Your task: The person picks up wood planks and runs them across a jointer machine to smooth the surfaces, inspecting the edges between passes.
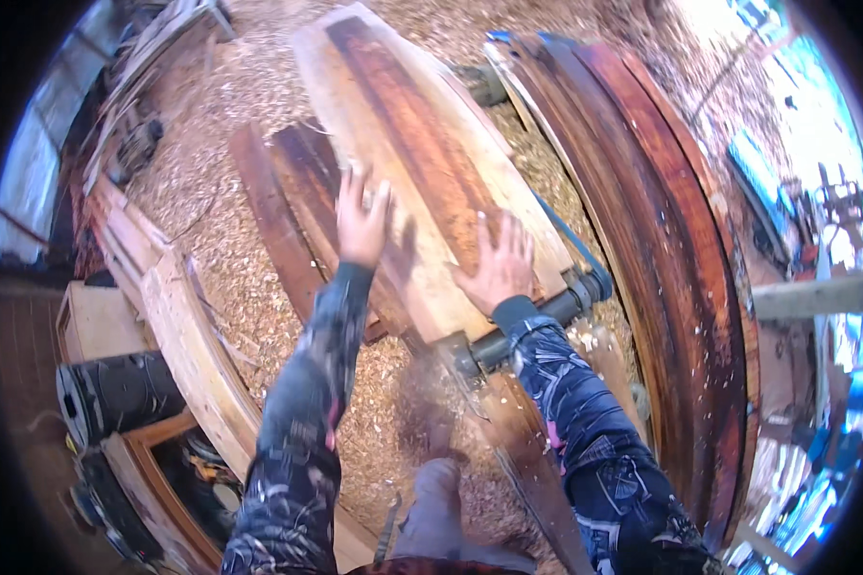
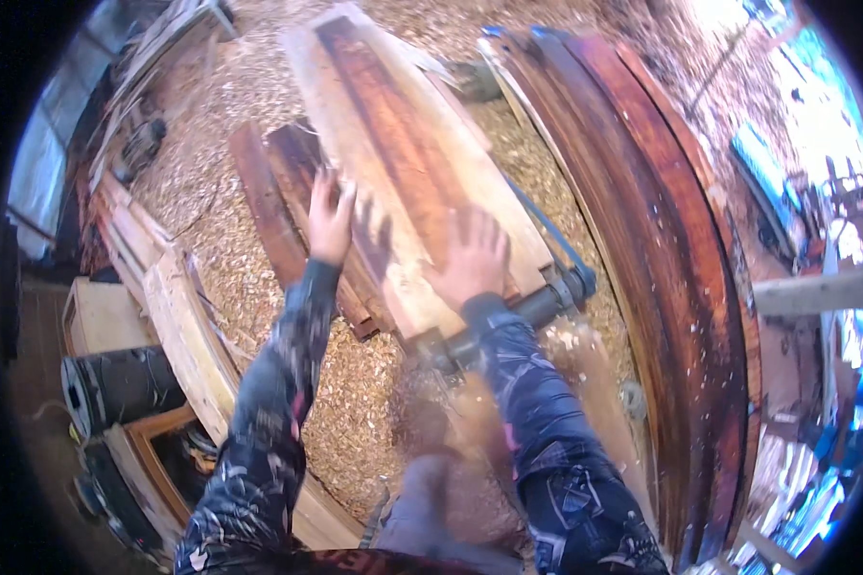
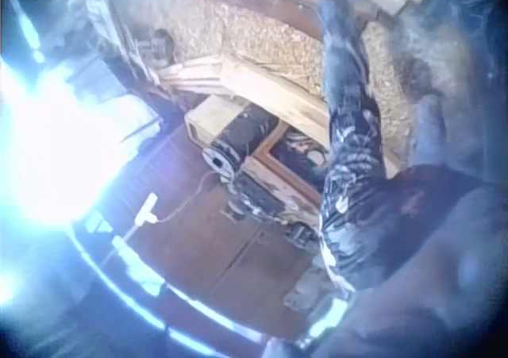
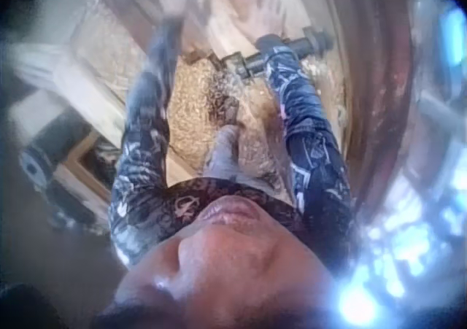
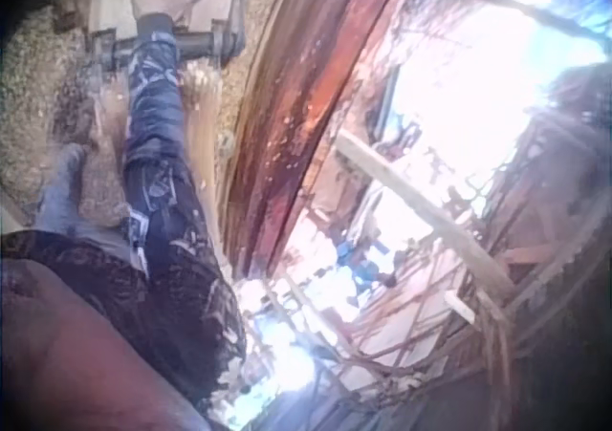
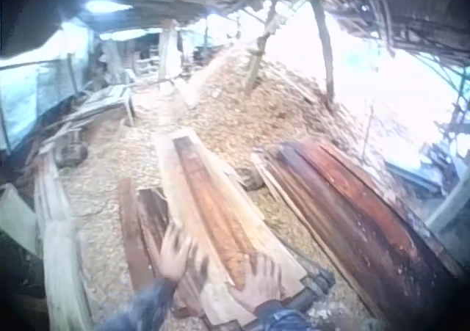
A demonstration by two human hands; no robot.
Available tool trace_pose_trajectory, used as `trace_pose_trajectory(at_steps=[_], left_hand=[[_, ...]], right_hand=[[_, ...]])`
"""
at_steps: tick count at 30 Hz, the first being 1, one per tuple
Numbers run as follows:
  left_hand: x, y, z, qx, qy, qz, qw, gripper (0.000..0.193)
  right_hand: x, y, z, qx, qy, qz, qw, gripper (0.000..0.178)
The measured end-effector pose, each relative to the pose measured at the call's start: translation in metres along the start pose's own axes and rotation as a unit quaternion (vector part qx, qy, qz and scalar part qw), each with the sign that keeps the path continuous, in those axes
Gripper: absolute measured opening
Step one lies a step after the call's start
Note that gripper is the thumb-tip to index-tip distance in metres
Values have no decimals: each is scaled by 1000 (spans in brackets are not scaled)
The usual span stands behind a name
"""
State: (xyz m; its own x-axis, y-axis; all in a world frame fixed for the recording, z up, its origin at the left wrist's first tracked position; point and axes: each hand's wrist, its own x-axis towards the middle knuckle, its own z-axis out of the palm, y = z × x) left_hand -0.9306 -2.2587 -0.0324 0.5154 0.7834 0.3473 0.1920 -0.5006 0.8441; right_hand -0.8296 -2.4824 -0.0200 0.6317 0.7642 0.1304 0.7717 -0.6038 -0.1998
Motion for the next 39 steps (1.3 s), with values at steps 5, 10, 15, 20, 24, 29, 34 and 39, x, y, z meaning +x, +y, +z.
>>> trace_pose_trajectory(at_steps=[5, 10, 15, 20, 24, 29, 34, 39], left_hand=[[-214, 36, -212, -80, -9, -269, 960, 34], [-405, 93, -351, 1, 26, -507, 862, 31], [-411, 149, -303, -105, -49, -425, 898, 31], [-341, 240, -241, -289, -166, -308, 891, 42], [-336, 302, -224, -413, -203, -267, 847, 53], [-369, 395, -214, -470, -185, -270, 819, 59], [-395, 440, -222, -524, -178, -209, 806, 54], [-380, 476, -236, -531, -184, -178, 808, 50]], right_hand=[[20, -6, -27, -10, -62, 63, 996, 102], [30, -55, -93, 7, -103, 74, 992, 103], [19, -56, -183, 754, -238, 165, 590, 48], [-142, -88, -256, 899, -239, 126, 345, 52], [-260, -94, -297, 922, -245, 88, 286, 55], [-350, -63, -344, 926, -216, 68, 301, 59], [-392, -70, -399, 898, -177, 156, 371, 54], [-384, -78, -451, 903, -197, 84, 372, 58]])
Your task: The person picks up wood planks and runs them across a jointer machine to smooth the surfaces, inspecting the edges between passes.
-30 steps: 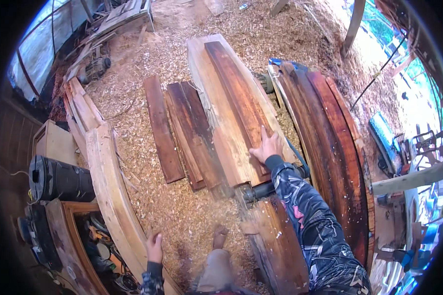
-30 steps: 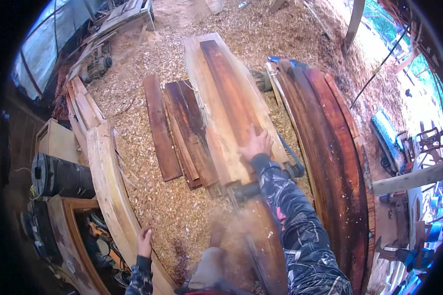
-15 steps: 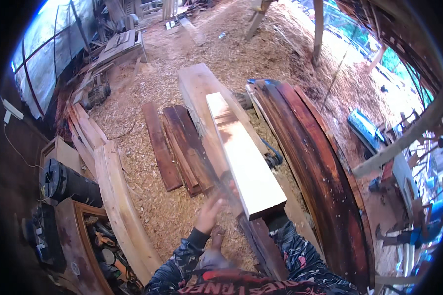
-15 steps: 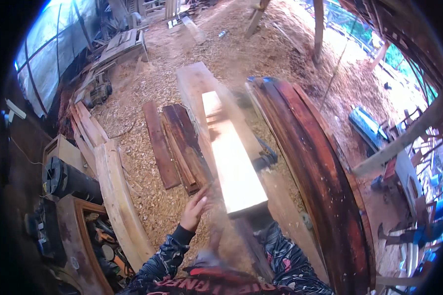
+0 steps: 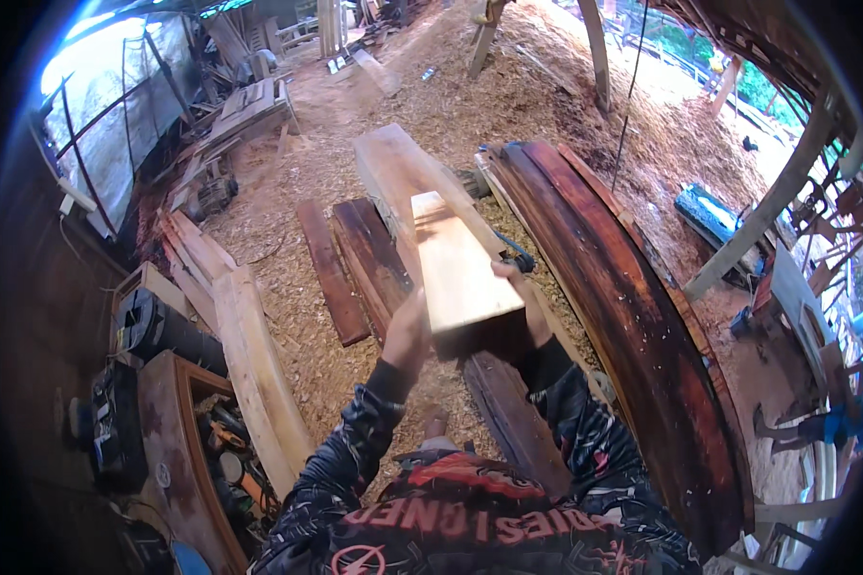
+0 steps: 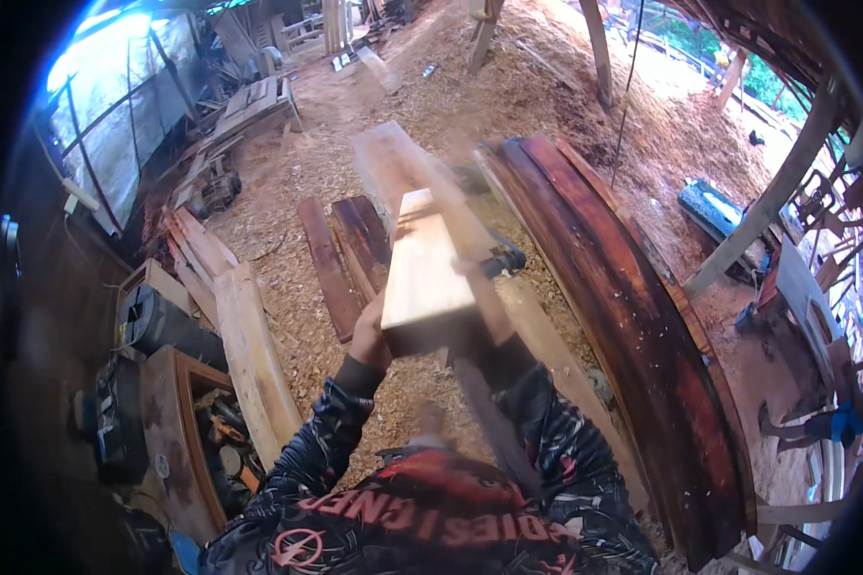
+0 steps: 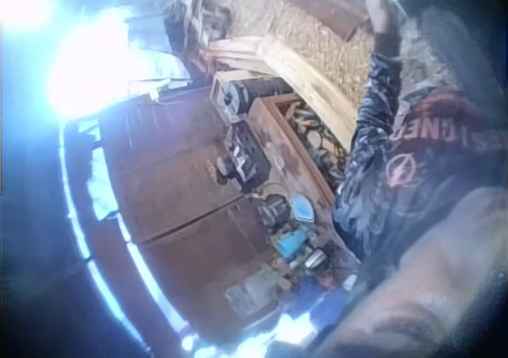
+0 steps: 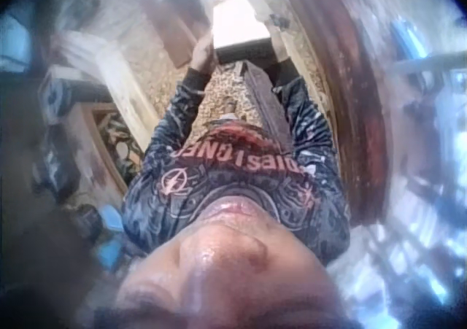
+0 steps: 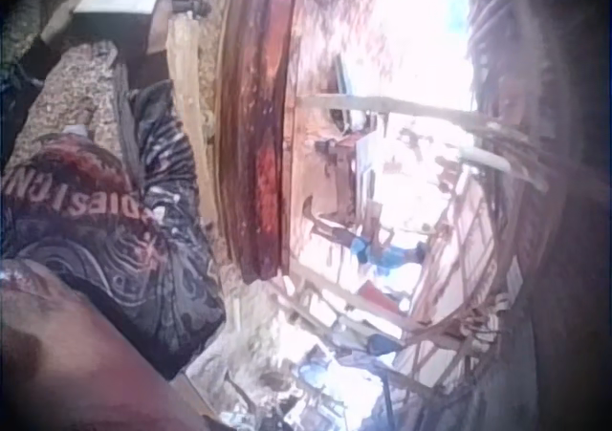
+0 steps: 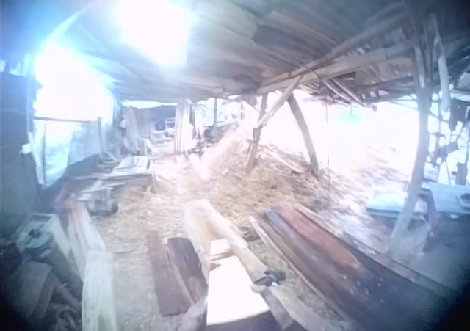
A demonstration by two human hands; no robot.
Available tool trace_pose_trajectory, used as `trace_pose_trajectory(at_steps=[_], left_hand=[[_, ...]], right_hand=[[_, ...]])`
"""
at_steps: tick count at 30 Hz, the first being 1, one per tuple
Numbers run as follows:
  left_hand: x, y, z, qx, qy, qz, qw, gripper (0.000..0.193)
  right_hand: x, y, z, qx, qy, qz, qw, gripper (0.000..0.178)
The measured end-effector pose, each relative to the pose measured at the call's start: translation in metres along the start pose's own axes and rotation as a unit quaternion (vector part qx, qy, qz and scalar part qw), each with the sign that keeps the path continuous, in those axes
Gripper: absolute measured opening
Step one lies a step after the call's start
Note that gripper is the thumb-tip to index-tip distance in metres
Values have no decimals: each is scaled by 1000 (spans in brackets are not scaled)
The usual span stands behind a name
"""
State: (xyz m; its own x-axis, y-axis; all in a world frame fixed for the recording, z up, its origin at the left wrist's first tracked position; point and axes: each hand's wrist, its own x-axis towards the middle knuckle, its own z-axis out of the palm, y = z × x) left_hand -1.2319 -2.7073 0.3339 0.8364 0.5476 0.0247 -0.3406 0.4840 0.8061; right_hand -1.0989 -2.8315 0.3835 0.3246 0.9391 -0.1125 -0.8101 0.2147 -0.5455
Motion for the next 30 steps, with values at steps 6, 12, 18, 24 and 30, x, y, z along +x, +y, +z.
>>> trace_pose_trajectory(at_steps=[6, 12, 18, 24, 30], left_hand=[[6, 19, 6, -34, -26, 32, 999, 46], [3, 17, -5, -44, -43, 35, 997, 44], [-1, 17, 1, -21, 40, -14, 999, 44], [-6, 26, 9, -72, 66, -63, 993, 45], [2, 16, -7, -52, 21, -7, 998, 45]], right_hand=[[18, -15, 26, 57, -79, 32, 995, 56], [7, -9, 35, 38, -76, 24, 996, 57], [8, -7, 29, 45, -67, 20, 997, 58], [9, -4, 29, 30, -48, 19, 998, 57], [15, -3, 23, 35, -67, 21, 997, 56]])
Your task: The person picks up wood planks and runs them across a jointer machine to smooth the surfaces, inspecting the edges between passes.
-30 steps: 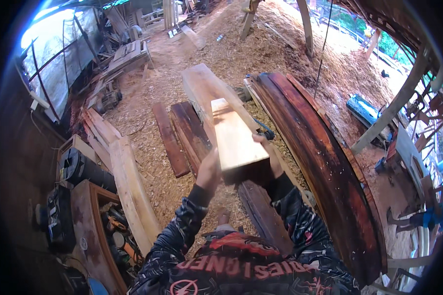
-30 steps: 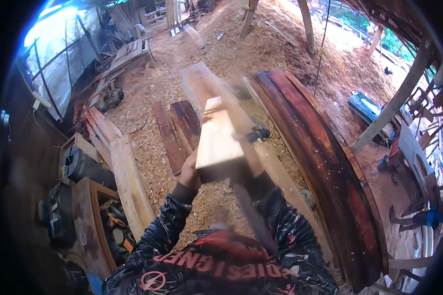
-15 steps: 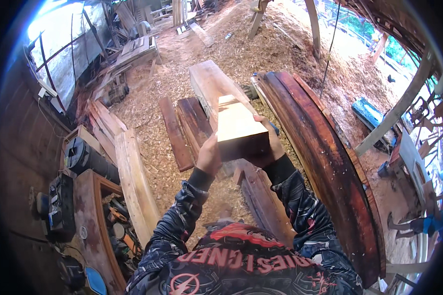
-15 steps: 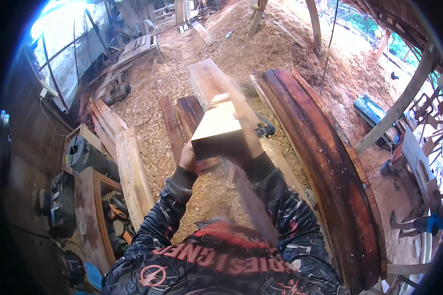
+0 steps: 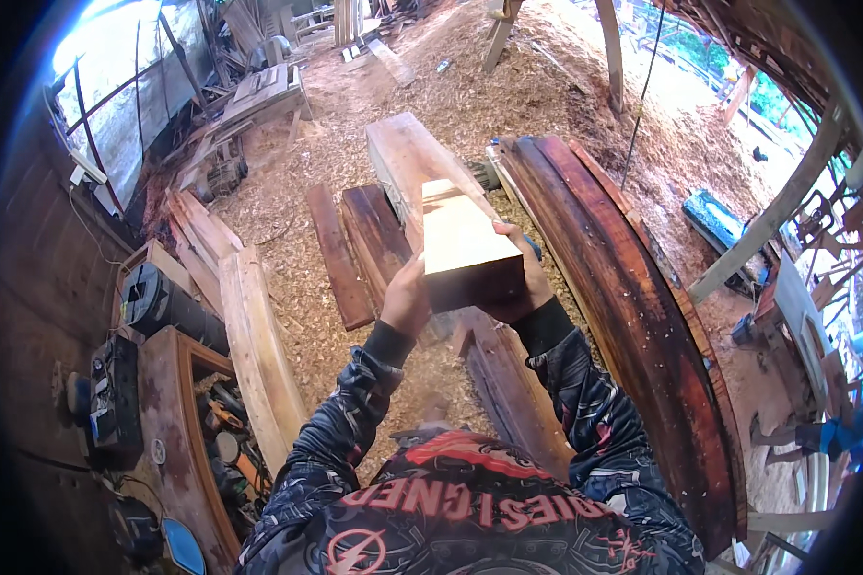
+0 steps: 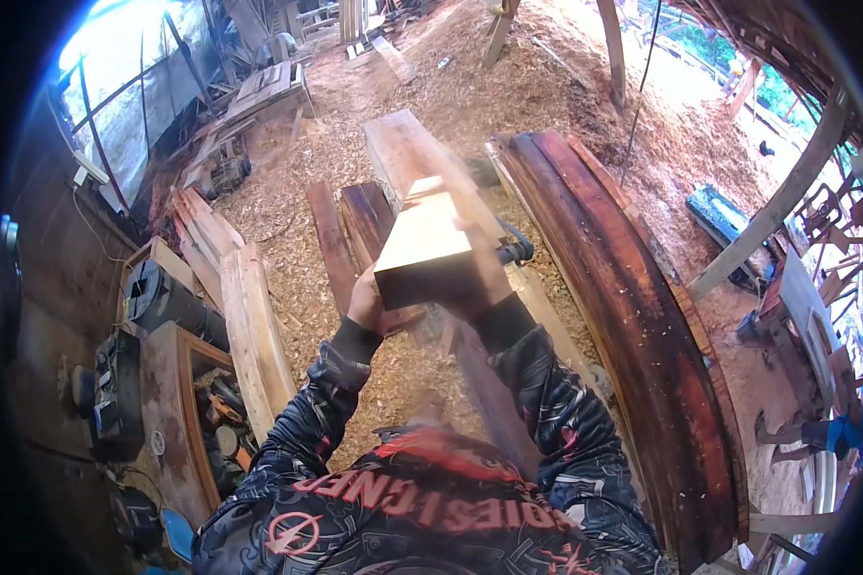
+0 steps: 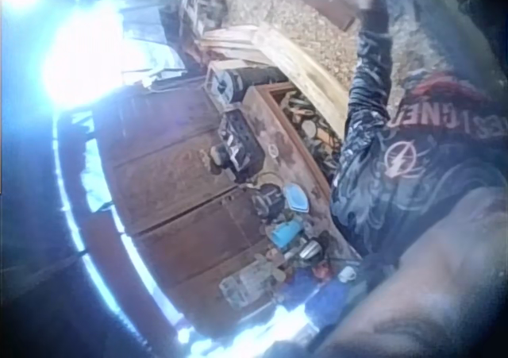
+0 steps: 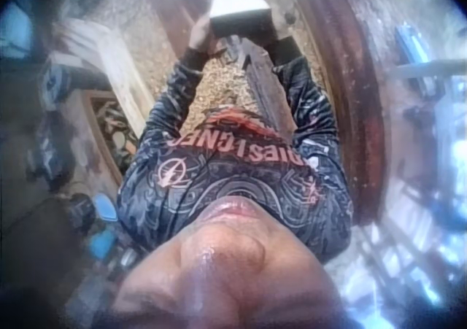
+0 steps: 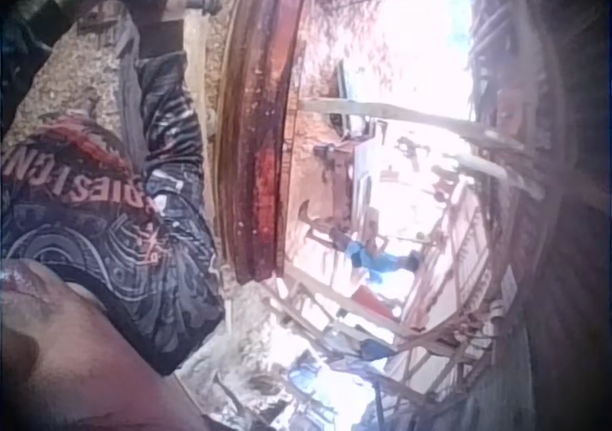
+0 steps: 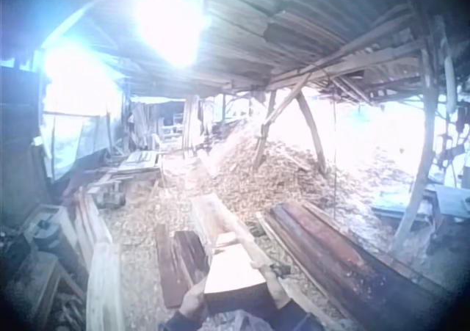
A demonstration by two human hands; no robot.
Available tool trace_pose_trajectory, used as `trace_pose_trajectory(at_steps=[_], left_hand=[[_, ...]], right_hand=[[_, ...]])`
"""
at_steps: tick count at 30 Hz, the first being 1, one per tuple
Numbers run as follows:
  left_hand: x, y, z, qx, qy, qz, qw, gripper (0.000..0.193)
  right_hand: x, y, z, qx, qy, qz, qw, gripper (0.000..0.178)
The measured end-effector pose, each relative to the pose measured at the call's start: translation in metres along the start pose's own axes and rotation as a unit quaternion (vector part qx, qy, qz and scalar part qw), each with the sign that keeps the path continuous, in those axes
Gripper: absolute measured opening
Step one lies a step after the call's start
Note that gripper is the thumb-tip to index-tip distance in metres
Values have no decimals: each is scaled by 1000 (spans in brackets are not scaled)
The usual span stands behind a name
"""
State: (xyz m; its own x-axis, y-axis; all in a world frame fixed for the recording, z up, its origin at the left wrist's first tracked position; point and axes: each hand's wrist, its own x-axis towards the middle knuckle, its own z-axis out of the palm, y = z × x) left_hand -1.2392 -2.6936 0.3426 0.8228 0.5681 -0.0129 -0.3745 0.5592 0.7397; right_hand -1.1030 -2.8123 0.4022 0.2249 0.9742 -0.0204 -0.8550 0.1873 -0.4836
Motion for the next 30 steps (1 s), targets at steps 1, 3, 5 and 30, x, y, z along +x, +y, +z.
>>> trace_pose_trajectory(at_steps=[1, 3, 5, 30], left_hand=[[1, -2, -3, -1, 0, -1, 1000, 45], [8, -5, -10, -9, -25, -4, 1000, 45], [11, -8, -15, 6, -34, -10, 999, 45], [221, -261, -114, 712, 272, -250, 597, 110]], right_hand=[[1, 0, -2, 0, 1, 0, 1000, 56], [3, -1, -5, -12, 8, -6, 1000, 56], [0, -1, -8, -19, 33, -6, 999, 55], [-335, 79, -177, -782, 372, 156, 475, 62]])
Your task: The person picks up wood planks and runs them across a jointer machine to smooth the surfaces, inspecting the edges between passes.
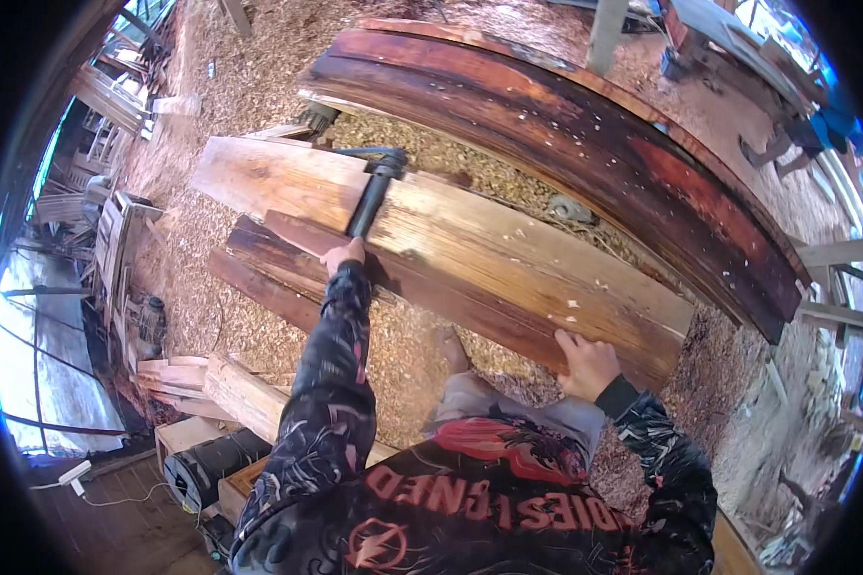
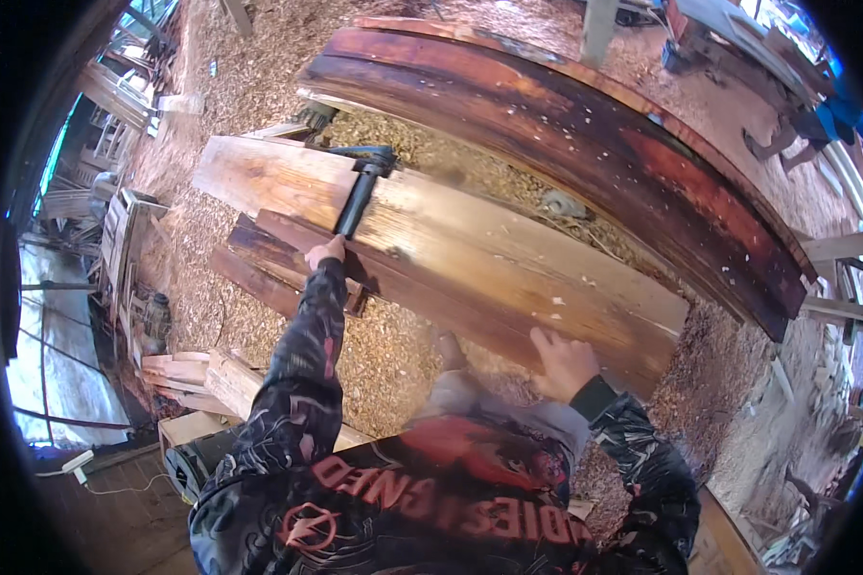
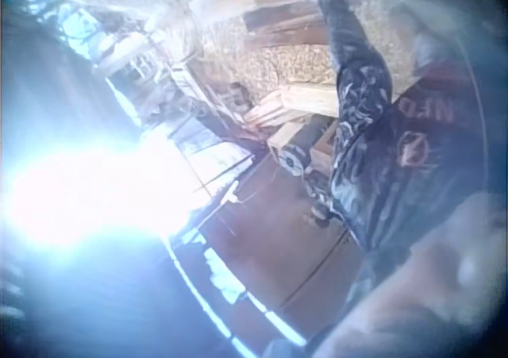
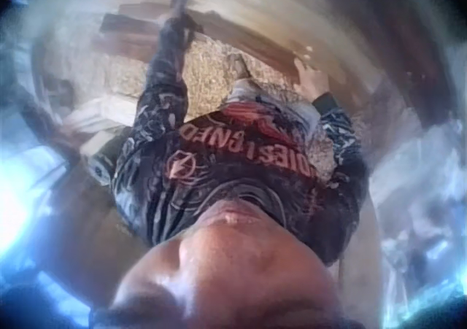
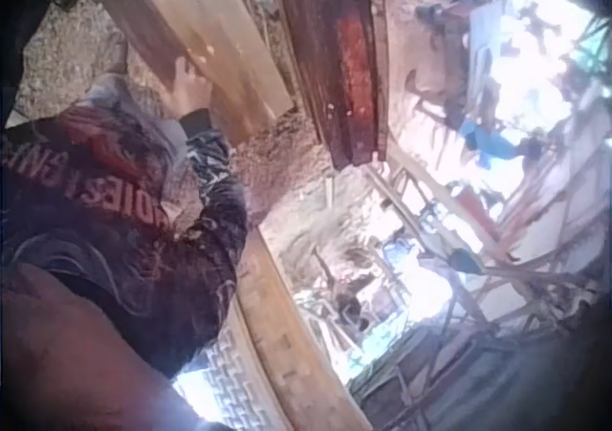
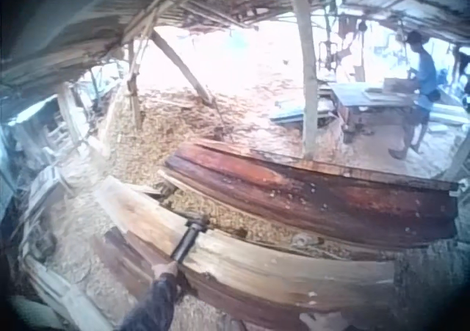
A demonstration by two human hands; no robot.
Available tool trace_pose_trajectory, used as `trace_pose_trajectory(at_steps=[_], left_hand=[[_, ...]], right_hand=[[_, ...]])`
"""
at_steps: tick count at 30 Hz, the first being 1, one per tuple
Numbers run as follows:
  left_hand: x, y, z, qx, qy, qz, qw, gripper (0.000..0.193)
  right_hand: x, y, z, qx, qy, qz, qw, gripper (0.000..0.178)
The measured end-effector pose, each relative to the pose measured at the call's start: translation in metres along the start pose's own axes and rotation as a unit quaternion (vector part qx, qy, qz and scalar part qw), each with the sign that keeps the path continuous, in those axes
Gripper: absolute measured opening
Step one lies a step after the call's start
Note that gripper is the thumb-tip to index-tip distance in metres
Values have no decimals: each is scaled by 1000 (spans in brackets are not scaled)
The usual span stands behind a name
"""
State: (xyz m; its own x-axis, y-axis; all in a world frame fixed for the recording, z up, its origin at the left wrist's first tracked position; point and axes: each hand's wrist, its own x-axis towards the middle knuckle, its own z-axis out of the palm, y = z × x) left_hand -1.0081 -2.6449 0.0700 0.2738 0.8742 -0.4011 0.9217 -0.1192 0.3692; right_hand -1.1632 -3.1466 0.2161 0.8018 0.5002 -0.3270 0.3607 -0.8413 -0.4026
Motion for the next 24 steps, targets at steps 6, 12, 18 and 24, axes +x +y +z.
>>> trace_pose_trajectory(at_steps=[6, 12, 18, 24], left_hand=[[-225, -96, 92, -101, 122, 91, 983, 106], [-319, -106, 167, 46, 9, 37, 998, 120], [-272, -3, 187, 20, -23, 66, 997, 116], [-332, 102, 206, 18, -35, 60, 997, 95]], right_hand=[[-150, 194, 48, 36, -5, 62, 997, 68], [-228, 288, 44, 24, -32, 82, 996, 68], [-161, 300, 41, 20, 45, 66, 997, 72], [-146, 322, 22, 14, 98, 97, 990, 74]])
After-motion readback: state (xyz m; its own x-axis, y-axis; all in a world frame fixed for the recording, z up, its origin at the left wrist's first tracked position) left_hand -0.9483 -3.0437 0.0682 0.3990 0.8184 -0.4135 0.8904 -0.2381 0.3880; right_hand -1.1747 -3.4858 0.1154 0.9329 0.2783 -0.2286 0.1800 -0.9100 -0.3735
